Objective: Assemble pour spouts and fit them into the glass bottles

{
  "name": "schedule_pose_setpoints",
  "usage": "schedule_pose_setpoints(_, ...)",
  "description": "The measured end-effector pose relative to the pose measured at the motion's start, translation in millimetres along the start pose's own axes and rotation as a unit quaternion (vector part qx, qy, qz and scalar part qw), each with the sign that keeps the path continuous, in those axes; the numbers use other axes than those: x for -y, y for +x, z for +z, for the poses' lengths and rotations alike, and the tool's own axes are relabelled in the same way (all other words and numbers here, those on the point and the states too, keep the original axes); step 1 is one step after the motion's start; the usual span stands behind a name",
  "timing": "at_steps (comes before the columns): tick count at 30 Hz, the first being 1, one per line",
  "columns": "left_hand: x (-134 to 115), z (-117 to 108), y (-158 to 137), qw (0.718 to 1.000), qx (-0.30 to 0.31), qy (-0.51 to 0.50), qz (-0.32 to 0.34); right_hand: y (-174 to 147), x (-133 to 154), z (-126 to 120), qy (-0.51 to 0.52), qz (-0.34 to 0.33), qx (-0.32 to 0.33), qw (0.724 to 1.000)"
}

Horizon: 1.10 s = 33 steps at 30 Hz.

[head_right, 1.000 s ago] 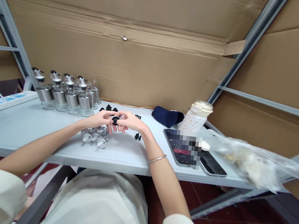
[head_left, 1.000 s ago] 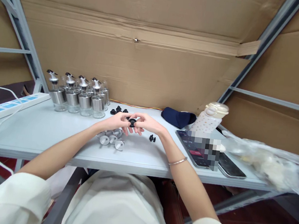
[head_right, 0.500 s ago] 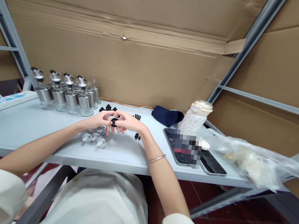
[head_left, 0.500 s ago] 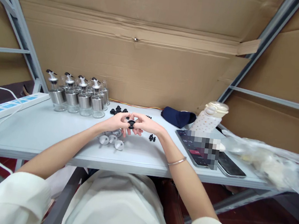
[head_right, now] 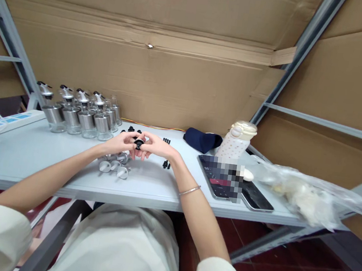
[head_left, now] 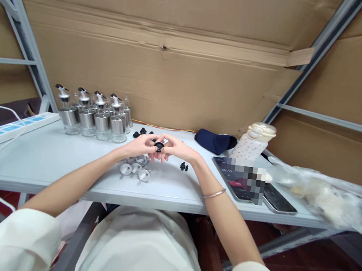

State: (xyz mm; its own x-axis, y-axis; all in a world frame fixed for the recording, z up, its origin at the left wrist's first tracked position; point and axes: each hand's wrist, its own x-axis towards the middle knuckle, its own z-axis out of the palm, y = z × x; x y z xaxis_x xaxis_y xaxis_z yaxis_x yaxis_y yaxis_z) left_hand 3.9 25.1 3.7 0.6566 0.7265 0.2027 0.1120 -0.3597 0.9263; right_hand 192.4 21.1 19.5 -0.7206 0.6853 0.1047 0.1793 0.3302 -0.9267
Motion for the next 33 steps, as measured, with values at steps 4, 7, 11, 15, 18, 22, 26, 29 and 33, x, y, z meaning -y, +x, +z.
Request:
schedule_pose_setpoints(4,-2.5,-4.0,0.4,1.000,-0.019,0.008,0.023,-3.6,-0.3,-6.0,0.054,-0.014,-0.021,0.998)
schedule_pose_setpoints(7,-1.1,-6.1,0.8,0.995,-0.058,0.062,0.051,-6.0,0.3,-9.0,0.073,-0.033,-0.027,0.996)
schedule_pose_setpoints(11,4.0,-7.2,3.5,0.985,-0.107,0.108,0.083,-6.6,-0.3,-11.1,0.067,-0.048,-0.020,0.996)
schedule_pose_setpoints(15,4.4,-6.4,5.0,0.974,-0.146,0.131,0.113,-5.4,-2.7,-13.2,0.066,-0.061,-0.027,0.996)
schedule_pose_setpoints(18,2.7,-4.8,4.8,0.968,-0.172,0.130,0.129,-4.2,-4.7,-14.6,0.086,-0.052,-0.051,0.994)
schedule_pose_setpoints(22,3.4,-4.0,5.9,0.973,-0.176,0.087,0.124,-3.6,-5.5,-15.4,0.098,-0.035,-0.060,0.993)
schedule_pose_setpoints(26,5.7,-6.4,8.2,0.974,-0.191,0.047,0.114,-5.0,-3.8,-15.5,0.134,-0.040,-0.054,0.989)
schedule_pose_setpoints(29,4.0,-8.5,8.2,0.972,-0.204,0.040,0.107,-5.7,-3.4,-16.1,0.164,-0.044,-0.042,0.985)
schedule_pose_setpoints(33,-2.6,-7.9,6.1,0.975,-0.194,0.036,0.101,-5.6,-5.4,-17.0,0.169,-0.036,-0.018,0.985)
